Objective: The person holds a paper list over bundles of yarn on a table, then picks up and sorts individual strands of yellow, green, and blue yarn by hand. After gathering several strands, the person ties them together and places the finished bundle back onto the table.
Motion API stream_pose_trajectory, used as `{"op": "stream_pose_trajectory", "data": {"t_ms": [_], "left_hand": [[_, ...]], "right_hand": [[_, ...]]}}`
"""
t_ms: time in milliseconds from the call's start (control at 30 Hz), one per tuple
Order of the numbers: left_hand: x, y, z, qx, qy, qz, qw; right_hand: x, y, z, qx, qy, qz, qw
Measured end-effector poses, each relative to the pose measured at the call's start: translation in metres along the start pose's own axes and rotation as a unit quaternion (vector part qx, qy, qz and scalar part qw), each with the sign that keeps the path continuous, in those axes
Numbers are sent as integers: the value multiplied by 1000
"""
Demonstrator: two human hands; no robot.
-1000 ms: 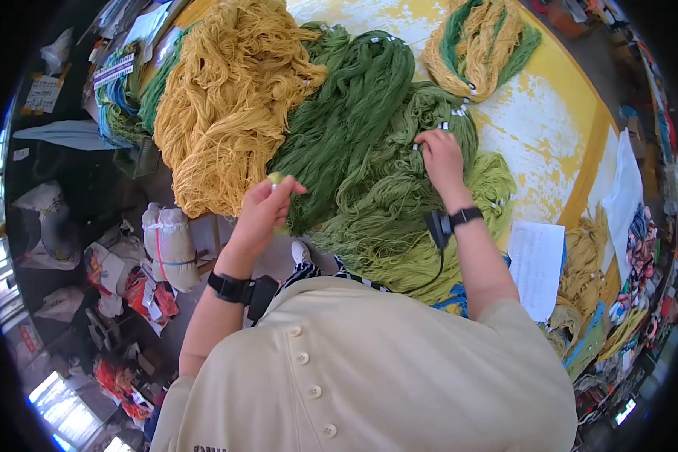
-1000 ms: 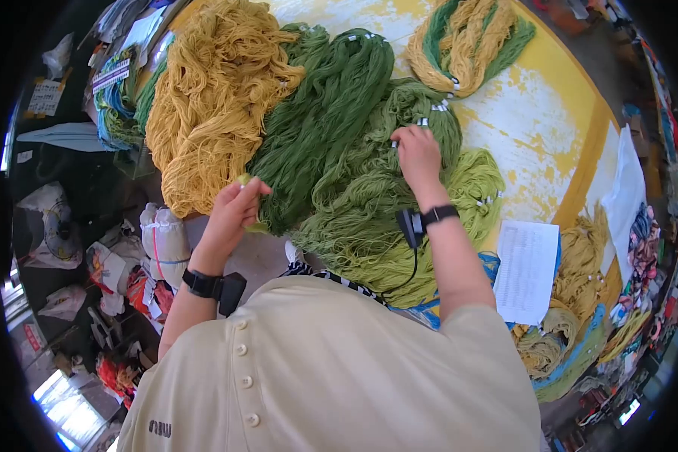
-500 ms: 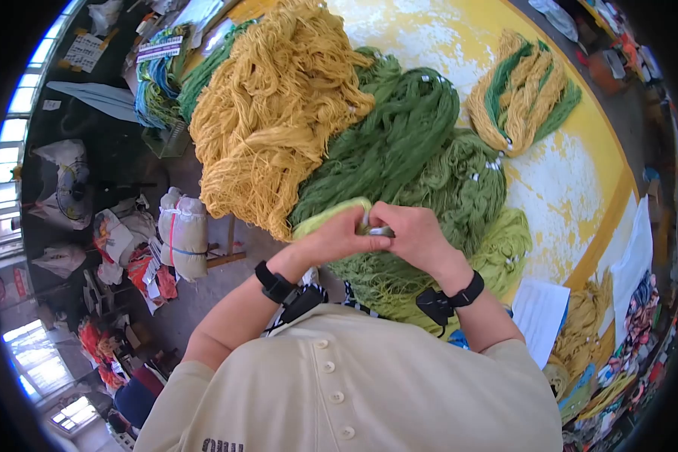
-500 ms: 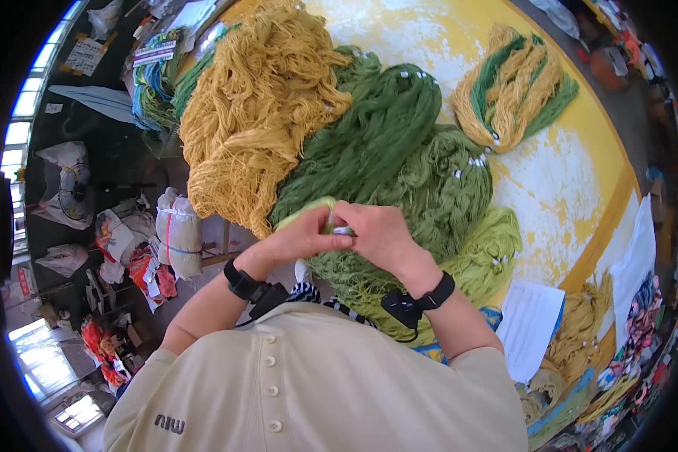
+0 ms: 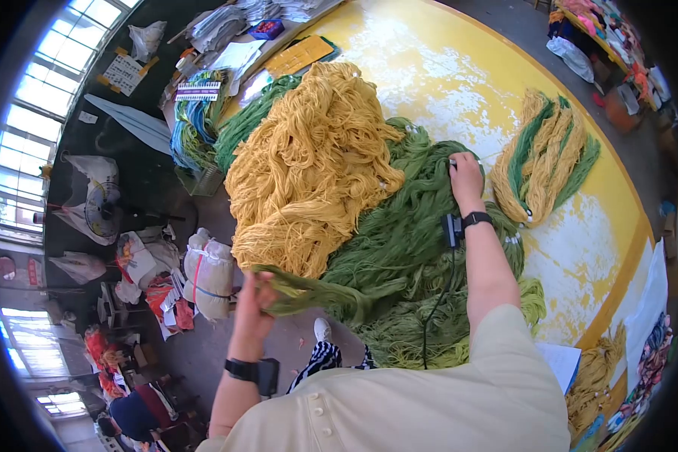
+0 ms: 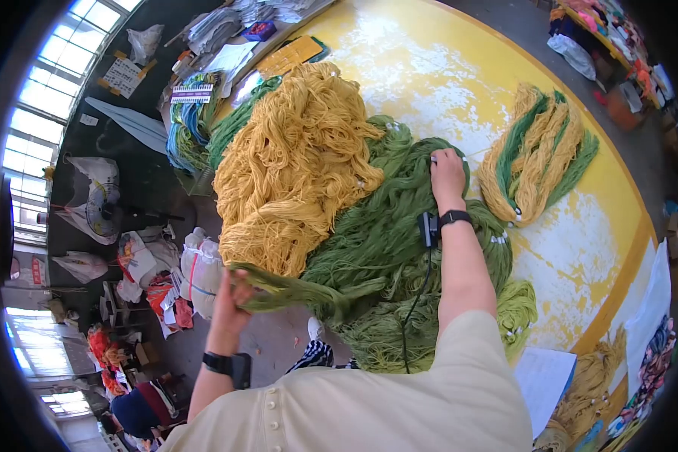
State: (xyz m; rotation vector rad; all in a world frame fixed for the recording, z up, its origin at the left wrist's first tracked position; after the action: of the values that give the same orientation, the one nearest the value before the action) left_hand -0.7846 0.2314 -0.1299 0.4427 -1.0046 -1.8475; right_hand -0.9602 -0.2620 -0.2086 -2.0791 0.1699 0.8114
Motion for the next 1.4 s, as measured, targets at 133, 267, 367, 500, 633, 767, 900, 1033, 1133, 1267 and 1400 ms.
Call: {"op": "stream_pose_trajectory", "data": {"t_ms": [133,267,367,500,633,767,900,1033,1133,1267,1400], "left_hand": [[73,-15,5,41,-133,-153,978],[113,-39,-14,-6,-194,-197,961],[141,-52,-15,2,-235,-254,938],[115,-40,-18,38,-194,-210,958],[33,29,9,110,-175,-118,971],[-104,135,64,209,-58,58,974],[-170,243,125,401,46,158,901],[-175,262,117,427,-124,245,861],[-105,183,27,195,-129,287,929],[-3,82,-11,27,-87,75,993],[12,51,4,-35,-118,76,989]], "right_hand": [[-36,-44,46,-41,71,-15,997],[-19,-102,136,243,-134,-248,928],[-2,-211,189,129,-260,-366,884],[-3,-227,137,76,-363,-329,868],[25,-138,56,-5,-107,-101,989],[33,-54,108,-43,-53,3,998],[-27,-32,170,23,-38,54,998],[-65,-16,198,54,-44,99,993],[-71,-32,168,126,-53,44,990],[-34,-75,67,30,6,-60,998],[50,-64,-23,-16,10,-63,998]]}}
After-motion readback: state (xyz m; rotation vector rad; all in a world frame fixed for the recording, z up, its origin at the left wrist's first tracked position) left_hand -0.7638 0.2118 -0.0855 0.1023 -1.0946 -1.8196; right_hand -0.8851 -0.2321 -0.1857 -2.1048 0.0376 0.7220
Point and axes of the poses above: each hand's wrist, its own z-axis away from the middle knuckle, its own x-axis out of the palm, y = z × x, the point moved 9 cm from there along -z, towards the middle knuckle, and after that the axes turned 14 degrees about -z, right-handed, at the moved point
